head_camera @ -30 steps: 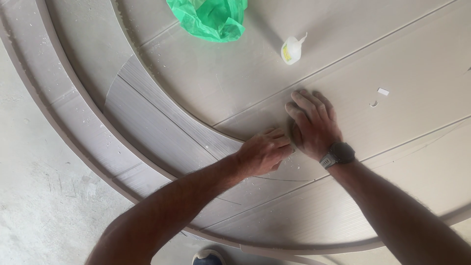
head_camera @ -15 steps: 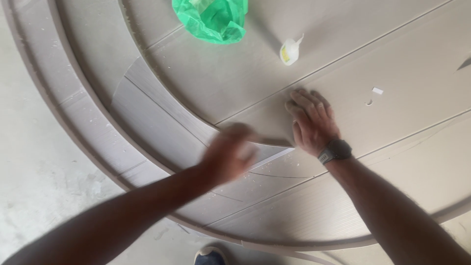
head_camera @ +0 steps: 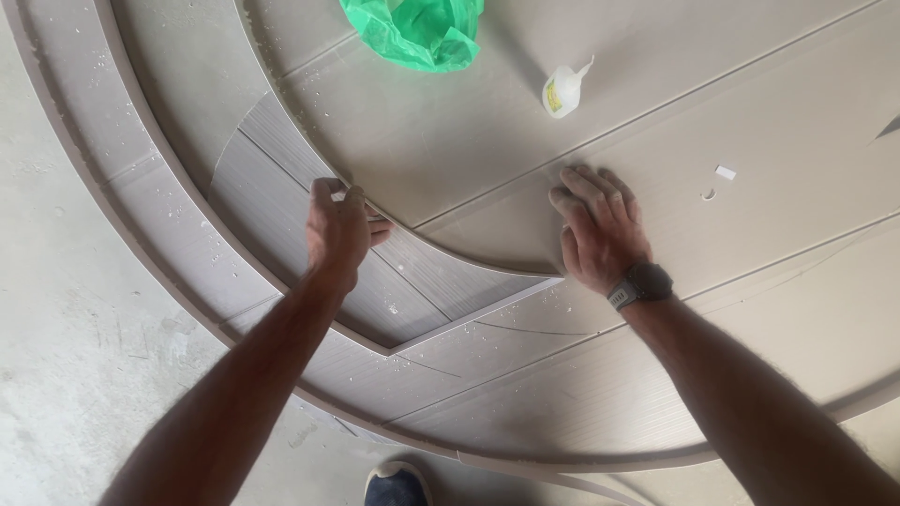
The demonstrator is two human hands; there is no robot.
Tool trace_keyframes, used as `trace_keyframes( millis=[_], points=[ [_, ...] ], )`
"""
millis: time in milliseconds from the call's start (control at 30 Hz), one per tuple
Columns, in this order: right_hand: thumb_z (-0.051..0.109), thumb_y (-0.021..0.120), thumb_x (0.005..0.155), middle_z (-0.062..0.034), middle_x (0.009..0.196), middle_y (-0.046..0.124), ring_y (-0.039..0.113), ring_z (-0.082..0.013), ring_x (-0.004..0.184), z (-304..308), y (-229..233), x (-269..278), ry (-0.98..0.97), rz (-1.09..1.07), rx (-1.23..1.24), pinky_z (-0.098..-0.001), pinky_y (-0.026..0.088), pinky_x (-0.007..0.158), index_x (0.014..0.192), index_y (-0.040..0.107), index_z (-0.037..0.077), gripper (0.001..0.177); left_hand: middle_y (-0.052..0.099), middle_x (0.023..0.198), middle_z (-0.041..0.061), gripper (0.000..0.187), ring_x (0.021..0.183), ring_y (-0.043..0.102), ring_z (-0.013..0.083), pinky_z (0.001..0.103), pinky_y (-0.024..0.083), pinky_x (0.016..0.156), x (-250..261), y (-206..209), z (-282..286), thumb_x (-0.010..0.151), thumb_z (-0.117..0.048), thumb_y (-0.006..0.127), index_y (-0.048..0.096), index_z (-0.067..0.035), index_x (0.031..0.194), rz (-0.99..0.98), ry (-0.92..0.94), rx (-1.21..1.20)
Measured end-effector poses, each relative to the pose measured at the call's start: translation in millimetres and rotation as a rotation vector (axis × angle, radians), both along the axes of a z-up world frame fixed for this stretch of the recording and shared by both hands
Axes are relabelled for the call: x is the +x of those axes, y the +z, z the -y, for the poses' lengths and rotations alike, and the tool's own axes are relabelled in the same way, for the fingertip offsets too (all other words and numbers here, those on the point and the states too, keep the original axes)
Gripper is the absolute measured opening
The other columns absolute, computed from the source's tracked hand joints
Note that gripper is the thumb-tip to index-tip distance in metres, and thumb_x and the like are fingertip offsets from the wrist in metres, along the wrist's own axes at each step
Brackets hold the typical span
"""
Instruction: Installing and gluing flexible trim strips into curved grooves on a panel using a utility knife and pliers
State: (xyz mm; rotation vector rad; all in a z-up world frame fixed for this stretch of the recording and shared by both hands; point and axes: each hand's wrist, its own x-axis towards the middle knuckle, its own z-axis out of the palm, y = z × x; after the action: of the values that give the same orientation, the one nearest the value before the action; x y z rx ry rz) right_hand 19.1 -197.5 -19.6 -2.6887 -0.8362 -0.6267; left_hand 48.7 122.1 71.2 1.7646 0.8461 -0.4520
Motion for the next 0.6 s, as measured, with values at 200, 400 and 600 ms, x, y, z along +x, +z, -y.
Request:
trace_keyframes(
  millis=[200,400,600],
  points=[
    [0.009,0.057,0.086,-0.0075,0.138,0.058,0.058,-0.0268,0.131,-2,2,0,-0.009,0.012,0.008,-0.0450,0.044,0.115,0.123,0.067,0.014,0.038,0.063,0.115,0.037,0.033,0.101,0.069,0.0541,0.062,0.058,0.091,-3,12,19,0.104,-0.014,0.033,0.025,-0.003,0.135,-0.037,0.002,0.047],
    [0.009,0.058,0.084,-0.0068,0.137,0.057,0.057,-0.0253,0.131,-1,0,-1,-0.022,0.004,-0.003,-0.0446,0.043,0.116,0.123,0.066,0.015,0.040,0.066,0.113,0.036,0.033,0.096,0.072,0.0494,0.054,0.064,0.085,-16,-21,29,0.101,-0.019,0.036,0.034,0.001,0.128,-0.122,0.062,-0.001],
    [0.009,0.057,0.084,-0.0066,0.137,0.057,0.057,-0.0250,0.131,-3,2,-1,-0.033,0.002,-0.014,-0.0443,0.043,0.116,0.122,0.066,0.015,0.039,0.068,0.103,0.036,0.028,0.090,0.073,0.0490,0.053,0.066,0.084,-31,-23,43,0.101,-0.020,0.036,0.038,0.001,0.119,-0.091,0.103,-0.075]
  ],
)
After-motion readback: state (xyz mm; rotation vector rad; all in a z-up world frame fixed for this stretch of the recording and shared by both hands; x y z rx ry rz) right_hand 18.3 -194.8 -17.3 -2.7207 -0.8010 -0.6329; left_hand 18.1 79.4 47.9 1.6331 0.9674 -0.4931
